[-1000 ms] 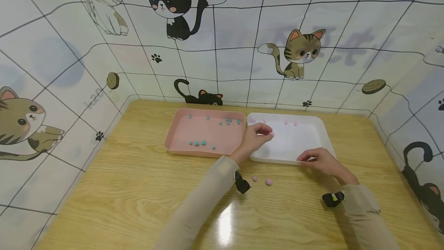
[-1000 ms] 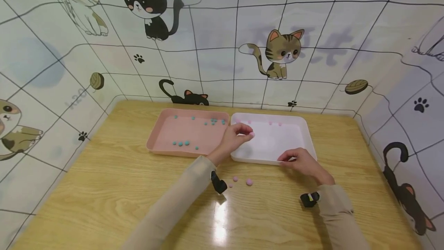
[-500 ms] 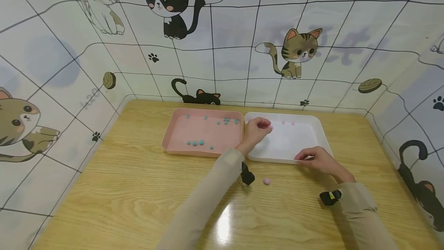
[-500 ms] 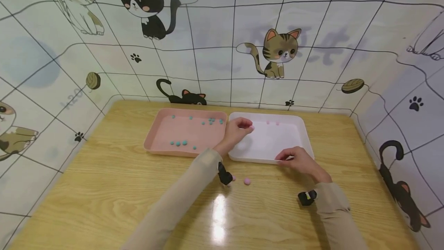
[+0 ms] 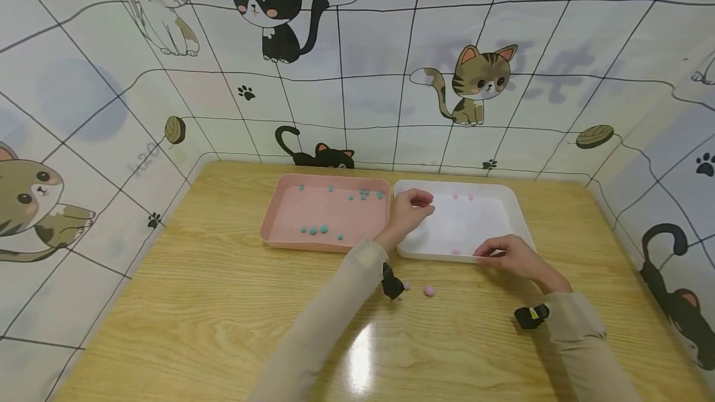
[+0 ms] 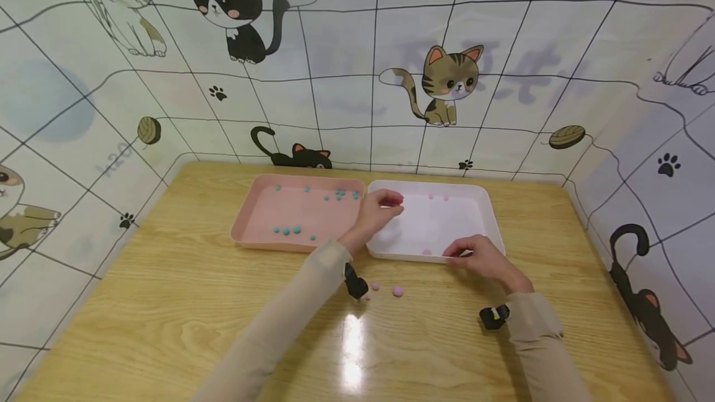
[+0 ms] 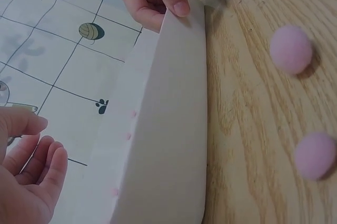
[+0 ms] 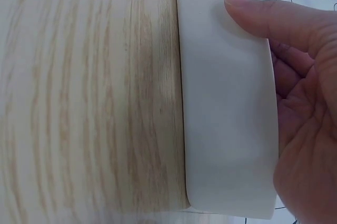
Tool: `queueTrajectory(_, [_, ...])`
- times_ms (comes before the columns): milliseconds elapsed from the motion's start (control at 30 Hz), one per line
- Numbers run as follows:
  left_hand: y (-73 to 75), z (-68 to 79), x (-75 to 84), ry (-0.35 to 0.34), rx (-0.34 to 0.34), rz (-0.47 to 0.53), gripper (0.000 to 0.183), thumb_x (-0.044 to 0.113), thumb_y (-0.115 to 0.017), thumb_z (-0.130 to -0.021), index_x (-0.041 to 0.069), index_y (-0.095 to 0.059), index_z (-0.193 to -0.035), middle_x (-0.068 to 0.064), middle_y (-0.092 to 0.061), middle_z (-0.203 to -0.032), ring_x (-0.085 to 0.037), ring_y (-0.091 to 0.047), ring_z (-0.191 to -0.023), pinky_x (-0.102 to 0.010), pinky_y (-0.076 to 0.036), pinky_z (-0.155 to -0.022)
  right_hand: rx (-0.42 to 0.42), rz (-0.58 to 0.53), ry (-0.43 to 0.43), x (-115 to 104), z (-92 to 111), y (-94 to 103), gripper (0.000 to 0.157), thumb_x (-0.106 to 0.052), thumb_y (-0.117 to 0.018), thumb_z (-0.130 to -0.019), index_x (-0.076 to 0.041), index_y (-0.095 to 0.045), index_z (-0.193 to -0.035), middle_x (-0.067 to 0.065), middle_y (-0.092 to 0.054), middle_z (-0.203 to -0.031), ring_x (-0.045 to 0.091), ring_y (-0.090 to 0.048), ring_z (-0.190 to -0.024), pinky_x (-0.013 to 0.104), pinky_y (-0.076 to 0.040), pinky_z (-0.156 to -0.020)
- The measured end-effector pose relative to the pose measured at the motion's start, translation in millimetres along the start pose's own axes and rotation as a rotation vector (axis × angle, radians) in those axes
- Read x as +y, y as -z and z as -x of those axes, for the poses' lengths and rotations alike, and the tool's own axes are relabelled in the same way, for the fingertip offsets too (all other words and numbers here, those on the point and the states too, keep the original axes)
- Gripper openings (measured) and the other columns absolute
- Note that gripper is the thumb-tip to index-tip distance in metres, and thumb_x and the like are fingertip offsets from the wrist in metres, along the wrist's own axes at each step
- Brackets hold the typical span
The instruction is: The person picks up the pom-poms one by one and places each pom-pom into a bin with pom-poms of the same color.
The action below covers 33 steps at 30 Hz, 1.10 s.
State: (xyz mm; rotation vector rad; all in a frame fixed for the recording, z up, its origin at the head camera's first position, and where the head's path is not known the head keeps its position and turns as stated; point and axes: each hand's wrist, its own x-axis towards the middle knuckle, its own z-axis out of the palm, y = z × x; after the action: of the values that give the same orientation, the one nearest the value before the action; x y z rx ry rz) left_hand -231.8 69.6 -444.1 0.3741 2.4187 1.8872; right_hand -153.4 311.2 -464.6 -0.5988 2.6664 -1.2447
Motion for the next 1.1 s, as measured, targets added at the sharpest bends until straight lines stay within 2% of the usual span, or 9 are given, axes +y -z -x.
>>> queueTrajectory(267, [11.6, 17.1, 3.0, -0.055, -0.087, 0.023, 0.013, -0.002, -0.066, -0.083, -0.003, -0.066, -0.096, -0.012, -0.066, -0.095, -0.014, -0.062, -0.082, -0.017, -0.050, -0.073, 0.004, -0.007, -0.006, 0.9, 0.0, 0.7, 0.007, 0.003, -0.071, -0.079, -0.003, -0.071, -0.083, -0.003, -0.066, -0.078, 0.000, -0.056, -0.073, 0.017, -0.049, -0.065])
queueTrajectory(500, [23.0, 39.5, -2.2, -0.090, -0.154, 0.044, 0.012, -0.003, -0.065, -0.083, -0.005, -0.066, -0.095, -0.016, -0.066, -0.092, -0.021, -0.062, -0.084, -0.020, -0.051, -0.074, 0.007, 0.005, 0.005, 3.8, -0.4, -0.1, 0.007, 0.004, -0.071, -0.079, -0.001, -0.070, -0.084, 0.001, -0.067, -0.078, -0.001, -0.056, -0.073, 0.017, -0.048, -0.064])
queueTrajectory(733, [34.2, 63.8, -8.5, -0.144, -0.239, 0.048, 0.010, -0.006, -0.065, -0.082, -0.005, -0.066, -0.092, -0.016, -0.066, -0.089, -0.010, -0.060, -0.078, -0.018, -0.051, -0.072, 0.008, 0.015, 0.002, 0.4, -0.3, 0.1, 0.007, 0.006, -0.069, -0.079, 0.000, -0.070, -0.083, 0.002, -0.067, -0.078, -0.001, -0.056, -0.073, 0.017, -0.049, -0.065])
queueTrajectory(833, [35.9, 71.6, -11.1, -0.163, -0.261, 0.032, 0.010, -0.006, -0.065, -0.082, -0.006, -0.066, -0.092, -0.016, -0.067, -0.088, -0.010, -0.060, -0.077, -0.019, -0.052, -0.071, 0.010, -0.005, 0.006, 2.6, 0.1, 0.4, 0.007, 0.004, -0.070, -0.079, -0.001, -0.070, -0.083, 0.000, -0.067, -0.078, 0.000, -0.056, -0.073, 0.017, -0.049, -0.065])
queueTrajectory(1100, [38.2, 88.0, -24.1, -0.137, -0.303, -0.023, 0.009, -0.006, -0.066, -0.082, -0.004, -0.067, -0.091, -0.012, -0.067, -0.087, -0.010, -0.060, -0.077, -0.019, -0.052, -0.071, 0.004, -0.028, -0.020, 2.2, -0.4, 0.3, 0.010, 0.003, -0.070, -0.080, -0.006, -0.071, -0.083, -0.004, -0.066, -0.078, 0.001, -0.057, -0.073, 0.018, -0.049, -0.066])
